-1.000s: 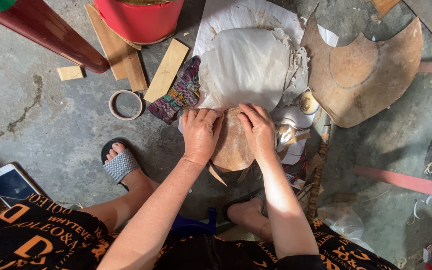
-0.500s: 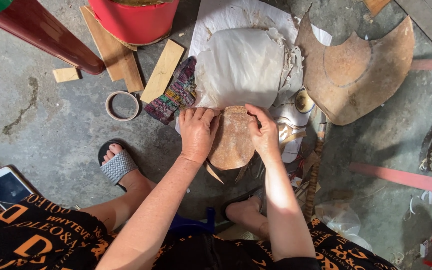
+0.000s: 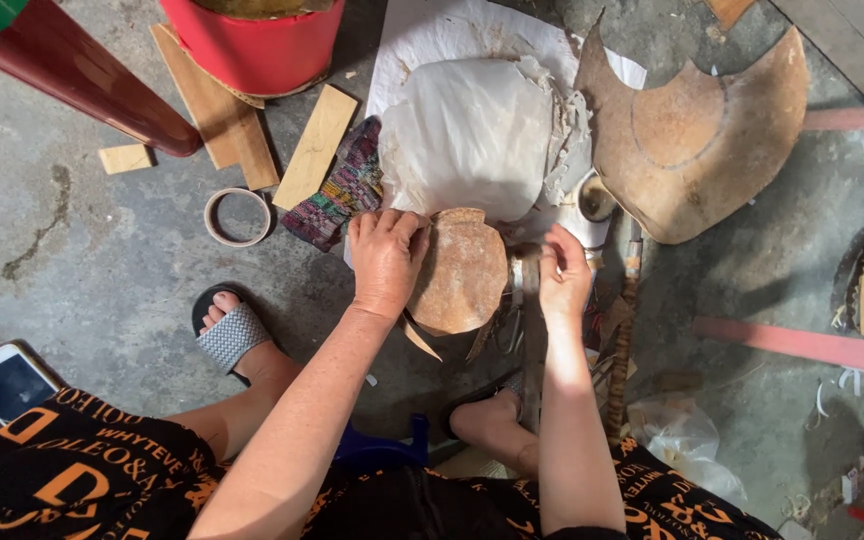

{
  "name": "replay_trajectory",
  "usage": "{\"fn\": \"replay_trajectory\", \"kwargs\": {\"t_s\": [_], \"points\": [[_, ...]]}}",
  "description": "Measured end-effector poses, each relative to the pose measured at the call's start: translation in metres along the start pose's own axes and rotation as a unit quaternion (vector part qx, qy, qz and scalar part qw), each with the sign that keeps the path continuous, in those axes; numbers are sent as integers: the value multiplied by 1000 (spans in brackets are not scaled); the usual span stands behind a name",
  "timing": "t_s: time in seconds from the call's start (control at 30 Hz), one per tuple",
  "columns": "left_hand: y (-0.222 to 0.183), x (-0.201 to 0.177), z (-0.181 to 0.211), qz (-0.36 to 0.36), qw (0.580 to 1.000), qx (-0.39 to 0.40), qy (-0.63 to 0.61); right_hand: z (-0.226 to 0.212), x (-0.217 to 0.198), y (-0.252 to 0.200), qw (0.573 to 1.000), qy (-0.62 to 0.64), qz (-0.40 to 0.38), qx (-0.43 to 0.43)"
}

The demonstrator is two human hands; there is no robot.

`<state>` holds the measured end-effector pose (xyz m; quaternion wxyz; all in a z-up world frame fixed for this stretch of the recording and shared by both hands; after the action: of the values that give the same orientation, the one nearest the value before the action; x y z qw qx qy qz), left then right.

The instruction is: Securing leather strips to a wooden drum shell using glue and a hammer.

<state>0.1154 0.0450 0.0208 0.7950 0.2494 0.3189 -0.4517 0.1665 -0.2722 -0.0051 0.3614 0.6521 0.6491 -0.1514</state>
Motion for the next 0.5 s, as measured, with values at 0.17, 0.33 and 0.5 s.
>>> {"fn": "replay_trajectory", "kwargs": {"t_s": [0.17,0.33,0.5], "points": [[1,-4,1,-17,999,24,22,157,-20,-94,978,-158,27,132],[0,-3,3,-12,998,45,48,169,-39,-154,936,-239,3,260],[-2,0,-2,-7,999,32,35,146,-16,-151,947,-183,-67,254]]}}
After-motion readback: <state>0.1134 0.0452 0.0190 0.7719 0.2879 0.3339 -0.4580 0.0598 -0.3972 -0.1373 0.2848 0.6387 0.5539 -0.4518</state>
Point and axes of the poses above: each hand's wrist, its own y-axis towards the middle knuckle, its own x-axis out of the palm, z = x × y, the point moved 7 cm from there along y, towards the middle knuckle, and after that the axes turned 12 degrees about -x, right-handed, at the moved point
